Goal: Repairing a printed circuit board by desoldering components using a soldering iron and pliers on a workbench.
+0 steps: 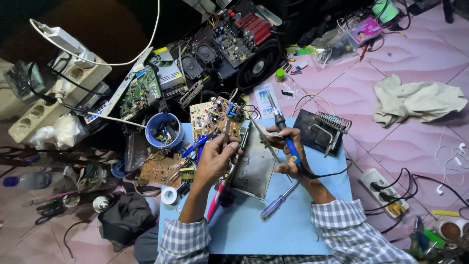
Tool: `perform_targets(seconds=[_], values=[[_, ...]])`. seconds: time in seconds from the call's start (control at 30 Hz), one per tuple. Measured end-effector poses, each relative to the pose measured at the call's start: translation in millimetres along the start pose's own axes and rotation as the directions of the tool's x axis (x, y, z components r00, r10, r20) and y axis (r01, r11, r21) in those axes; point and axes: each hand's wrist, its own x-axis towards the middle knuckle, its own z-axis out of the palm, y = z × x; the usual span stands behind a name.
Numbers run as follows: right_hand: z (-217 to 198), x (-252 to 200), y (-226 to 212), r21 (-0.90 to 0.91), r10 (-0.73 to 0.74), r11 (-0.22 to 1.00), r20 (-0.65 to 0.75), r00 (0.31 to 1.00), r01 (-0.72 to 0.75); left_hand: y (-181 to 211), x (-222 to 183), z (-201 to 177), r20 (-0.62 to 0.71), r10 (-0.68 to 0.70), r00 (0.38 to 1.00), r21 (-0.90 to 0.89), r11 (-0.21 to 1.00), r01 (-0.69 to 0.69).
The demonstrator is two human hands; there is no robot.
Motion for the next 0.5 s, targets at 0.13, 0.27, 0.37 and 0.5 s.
perform_targets(seconds=[0.13,0.27,0.37,0.5], values=[[0.9,-7.6,0.3,0.031,0.006,0.999,-0.012,1.000,-0.006,10.9,11.0,9.0,-0.013,0.117,0.993,0.026,0.993,-0.116],[0.9,-7.3,3.9,0.073,0.004,0.997,-0.027,1.000,-0.002,11.0,23.6,17.5,-0.031,0.171,0.985,0.051,0.984,-0.170],[0.8,-8.4,6.7,0.107,0.008,0.994,-0.037,0.999,-0.004,17.4,28.4,23.0,-0.064,0.208,0.976,0.085,0.976,-0.202],[-2.7,-7.1,11.8,0.147,0.003,0.989,-0.057,0.998,0.005,23.6,30.4,31.7,-0.079,0.282,0.956,0.140,0.953,-0.269]])
